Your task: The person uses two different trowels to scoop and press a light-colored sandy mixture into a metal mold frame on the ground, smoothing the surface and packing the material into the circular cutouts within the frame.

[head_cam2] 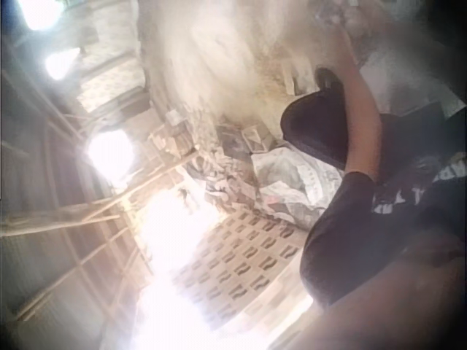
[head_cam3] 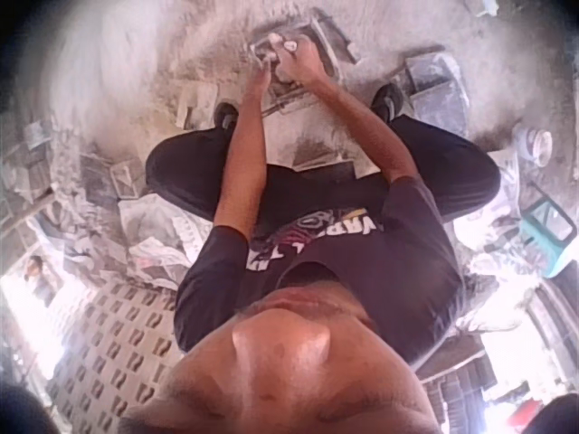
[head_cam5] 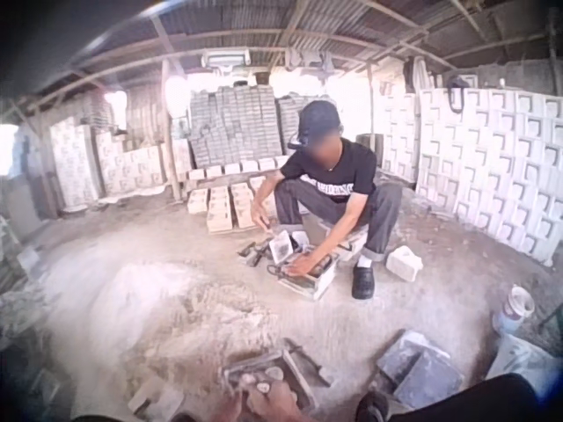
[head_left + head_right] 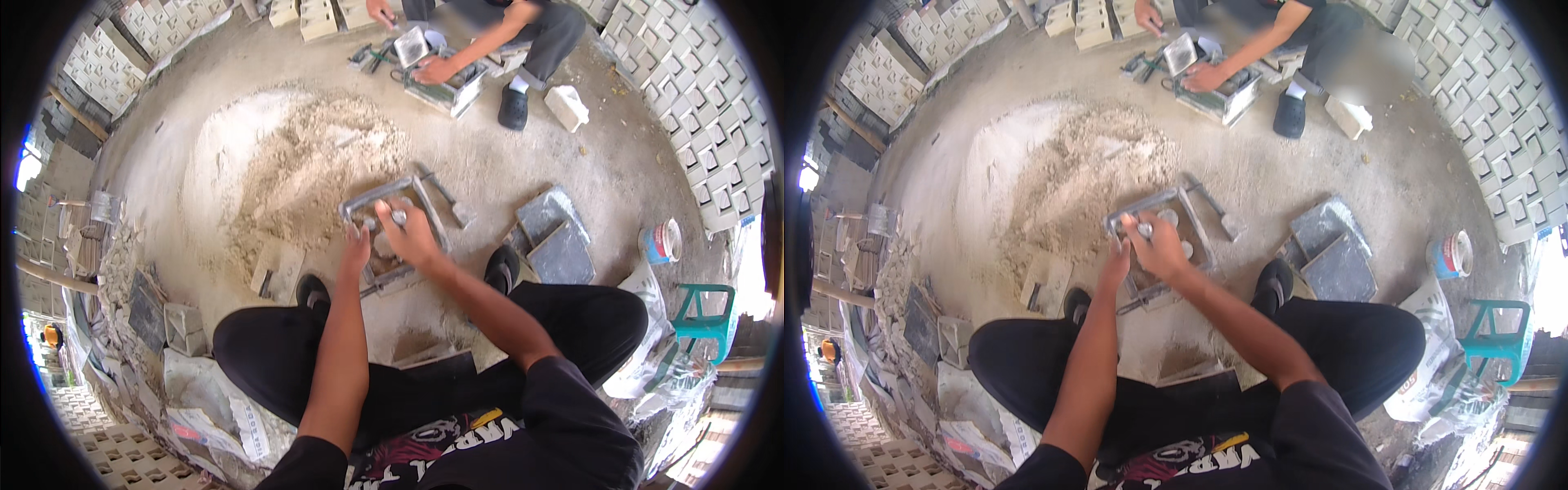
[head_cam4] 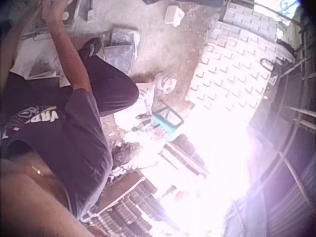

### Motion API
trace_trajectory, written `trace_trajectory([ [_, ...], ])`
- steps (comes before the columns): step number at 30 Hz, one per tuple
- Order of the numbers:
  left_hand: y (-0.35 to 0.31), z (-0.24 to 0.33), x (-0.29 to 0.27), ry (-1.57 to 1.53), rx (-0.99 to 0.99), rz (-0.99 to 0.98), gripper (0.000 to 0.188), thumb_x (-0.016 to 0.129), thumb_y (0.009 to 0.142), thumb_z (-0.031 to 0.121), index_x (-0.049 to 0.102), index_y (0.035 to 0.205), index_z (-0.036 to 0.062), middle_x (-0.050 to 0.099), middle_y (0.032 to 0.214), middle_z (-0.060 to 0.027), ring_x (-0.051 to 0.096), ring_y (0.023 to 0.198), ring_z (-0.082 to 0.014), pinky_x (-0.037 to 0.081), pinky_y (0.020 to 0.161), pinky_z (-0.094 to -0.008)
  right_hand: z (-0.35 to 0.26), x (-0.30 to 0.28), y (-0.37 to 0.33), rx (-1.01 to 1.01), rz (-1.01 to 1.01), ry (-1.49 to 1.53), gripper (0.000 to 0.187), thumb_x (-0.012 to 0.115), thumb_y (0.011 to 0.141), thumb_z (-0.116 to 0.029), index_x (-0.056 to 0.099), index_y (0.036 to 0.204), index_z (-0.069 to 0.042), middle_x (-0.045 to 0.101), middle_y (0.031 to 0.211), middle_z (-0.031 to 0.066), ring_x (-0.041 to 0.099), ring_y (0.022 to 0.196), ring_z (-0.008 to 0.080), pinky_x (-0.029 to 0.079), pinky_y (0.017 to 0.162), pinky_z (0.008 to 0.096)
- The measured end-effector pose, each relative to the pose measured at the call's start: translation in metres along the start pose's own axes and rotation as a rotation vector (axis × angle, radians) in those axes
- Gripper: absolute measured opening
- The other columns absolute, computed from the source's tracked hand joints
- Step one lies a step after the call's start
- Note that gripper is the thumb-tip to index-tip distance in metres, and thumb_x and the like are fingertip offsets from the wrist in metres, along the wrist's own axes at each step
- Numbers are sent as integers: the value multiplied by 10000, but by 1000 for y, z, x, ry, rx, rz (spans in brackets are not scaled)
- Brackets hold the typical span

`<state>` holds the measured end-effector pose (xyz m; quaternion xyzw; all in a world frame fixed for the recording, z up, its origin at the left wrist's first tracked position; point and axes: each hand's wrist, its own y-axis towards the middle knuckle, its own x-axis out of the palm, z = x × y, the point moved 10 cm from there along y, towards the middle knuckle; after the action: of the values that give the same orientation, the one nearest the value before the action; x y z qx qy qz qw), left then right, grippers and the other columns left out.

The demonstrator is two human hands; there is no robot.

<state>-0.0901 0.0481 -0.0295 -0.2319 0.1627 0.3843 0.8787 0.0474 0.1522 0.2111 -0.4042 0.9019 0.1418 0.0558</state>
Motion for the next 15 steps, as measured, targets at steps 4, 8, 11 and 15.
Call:
trace_trajectory([
  [4, -2, -6, -5, 113, -33, -27, 823, 337, 965, 568, 214, 1454, -83, 204, 1518, -291, 180, 1427, -395, 166, 1167, -433, 12, -2, -17, 14, 231, 89, 379, 582, 965, -301, 516, 720, -19, 463, 625, 4, 399, 650, 65, 382, 554, 278],
  [8, 11, -23, -31, 85, -73, 33, 844, 324, 957, 591, 195, 1463, -72, 234, 1511, -284, 229, 1413, -395, 192, 1157, -428, 13, 13, 0, 188, 157, 94, 379, 568, 971, -319, 551, 741, -17, 480, 617, -14, 418, 622, 60, 380, 533, 283],
  [11, 0, 9, -1, 30, -195, -118, 831, 299, 955, 603, 195, 1475, -37, 271, 1500, -273, 258, 1401, -397, 216, 1142, -437, 12, -3, -8, -130, 137, -2, 375, 560, 974, -320, 602, 789, 4, 511, 615, -2, 434, 604, 65, 373, 510, 298],
  [15, -5, -32, -5, 110, -203, 35, 780, 327, 967, 553, 214, 1472, -30, 317, 1475, -282, 287, 1390, -396, 232, 1134, -432, 48, 41, -3, 71, -347, -101, 368, 557, 974, -307, 641, 802, 8, 548, 600, 29, 444, 586, 81, 383, 509, 327],
])
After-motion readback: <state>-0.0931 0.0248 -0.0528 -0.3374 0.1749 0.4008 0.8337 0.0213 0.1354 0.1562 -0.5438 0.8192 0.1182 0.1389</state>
